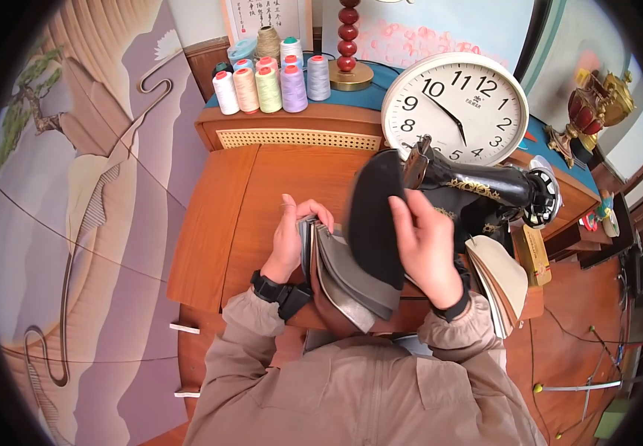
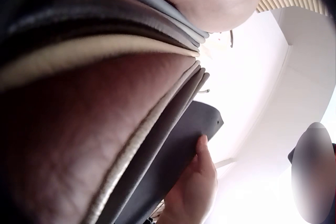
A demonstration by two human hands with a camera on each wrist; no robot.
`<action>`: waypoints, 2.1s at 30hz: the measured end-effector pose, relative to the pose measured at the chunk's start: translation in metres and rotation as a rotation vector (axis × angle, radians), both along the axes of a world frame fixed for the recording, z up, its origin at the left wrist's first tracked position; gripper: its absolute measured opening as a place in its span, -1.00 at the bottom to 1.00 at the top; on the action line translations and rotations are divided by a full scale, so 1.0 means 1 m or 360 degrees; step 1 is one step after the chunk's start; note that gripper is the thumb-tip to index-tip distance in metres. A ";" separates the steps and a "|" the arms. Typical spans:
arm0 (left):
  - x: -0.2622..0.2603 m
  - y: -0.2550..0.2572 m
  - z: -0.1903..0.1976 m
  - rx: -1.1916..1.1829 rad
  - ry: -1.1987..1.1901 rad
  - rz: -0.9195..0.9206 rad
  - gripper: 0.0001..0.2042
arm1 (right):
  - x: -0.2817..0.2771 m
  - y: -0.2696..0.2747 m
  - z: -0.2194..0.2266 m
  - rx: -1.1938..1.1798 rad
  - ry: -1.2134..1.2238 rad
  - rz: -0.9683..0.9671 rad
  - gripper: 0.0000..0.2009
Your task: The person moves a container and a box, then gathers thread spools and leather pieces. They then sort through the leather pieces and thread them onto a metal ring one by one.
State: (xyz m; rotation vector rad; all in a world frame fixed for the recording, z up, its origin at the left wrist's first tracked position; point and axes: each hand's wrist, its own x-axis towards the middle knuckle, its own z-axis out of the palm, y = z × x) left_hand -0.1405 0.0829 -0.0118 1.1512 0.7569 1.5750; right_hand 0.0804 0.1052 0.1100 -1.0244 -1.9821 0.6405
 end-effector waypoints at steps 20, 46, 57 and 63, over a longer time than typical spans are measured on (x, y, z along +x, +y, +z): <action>0.001 0.000 0.000 -0.0116 -0.0353 0.0180 -0.32 | -0.013 -0.018 -0.066 0.0477 -0.0496 0.0571 -0.48; 0.014 -0.007 0.013 -0.0456 0.0032 0.0278 -0.37 | -0.019 -0.003 -0.038 0.1159 -0.0402 0.0302 -0.48; 0.007 0.000 -0.022 -0.0470 -0.0159 0.0118 -0.50 | 0.005 -0.010 -0.036 0.0908 -0.0216 0.0153 -0.65; -0.006 -0.004 -0.033 -0.0237 -0.0427 -0.0394 -0.52 | -0.005 -0.013 -0.029 0.0816 -0.0086 0.0158 -0.65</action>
